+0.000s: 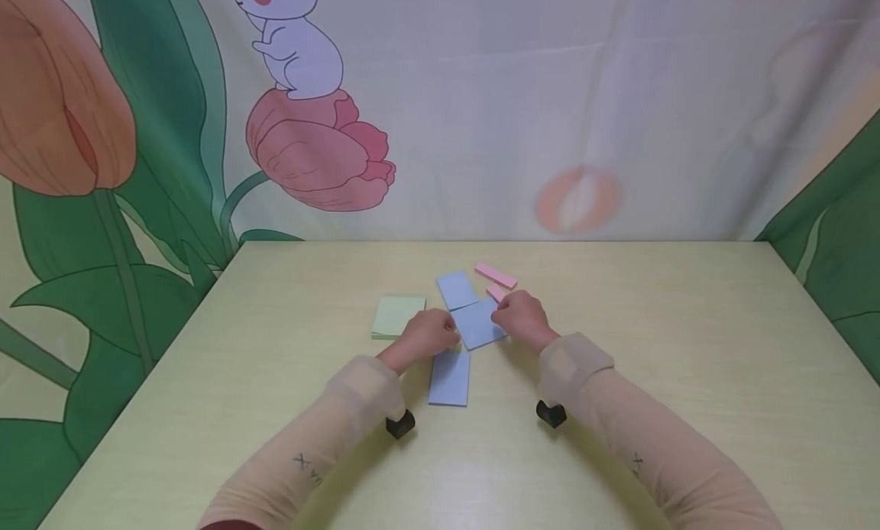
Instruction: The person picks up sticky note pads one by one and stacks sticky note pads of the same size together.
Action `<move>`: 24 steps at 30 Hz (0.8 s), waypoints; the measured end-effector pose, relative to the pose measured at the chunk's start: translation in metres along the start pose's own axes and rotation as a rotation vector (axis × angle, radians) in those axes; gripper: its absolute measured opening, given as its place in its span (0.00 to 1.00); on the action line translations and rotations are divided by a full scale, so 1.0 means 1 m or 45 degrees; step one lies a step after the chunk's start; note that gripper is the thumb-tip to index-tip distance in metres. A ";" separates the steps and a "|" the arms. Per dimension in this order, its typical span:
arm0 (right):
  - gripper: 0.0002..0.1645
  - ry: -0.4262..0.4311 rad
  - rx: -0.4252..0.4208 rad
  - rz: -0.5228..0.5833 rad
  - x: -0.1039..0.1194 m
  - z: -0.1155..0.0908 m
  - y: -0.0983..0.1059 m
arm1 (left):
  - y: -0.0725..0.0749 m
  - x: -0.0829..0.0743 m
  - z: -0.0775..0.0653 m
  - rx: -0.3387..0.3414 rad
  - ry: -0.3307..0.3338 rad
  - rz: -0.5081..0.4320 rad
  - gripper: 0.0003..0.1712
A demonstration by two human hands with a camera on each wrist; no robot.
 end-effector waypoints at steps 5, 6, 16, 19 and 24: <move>0.17 -0.021 0.021 -0.006 0.002 0.002 -0.001 | -0.001 0.000 0.004 -0.007 0.064 -0.043 0.12; 0.17 -0.027 0.026 -0.005 0.002 0.002 -0.002 | -0.001 0.000 0.005 -0.009 0.073 -0.051 0.11; 0.17 -0.001 0.002 -0.043 0.001 0.004 0.000 | -0.005 0.000 0.009 0.011 0.067 -0.020 0.08; 0.16 0.008 -0.014 -0.065 -0.001 0.005 0.001 | -0.006 -0.001 0.009 0.020 0.067 -0.020 0.08; 0.16 -0.009 -0.001 -0.073 -0.004 0.005 0.003 | -0.006 -0.006 0.008 0.017 0.051 -0.003 0.07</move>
Point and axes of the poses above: each hand's wrist, its own z-axis towards the middle knuckle, its own y-axis out of the back of the hand, x = y × z, the point moved 2 cm from there along z, towards the middle knuckle, and after that the axes turned 10 degrees about -x, right-handed, at the moved point
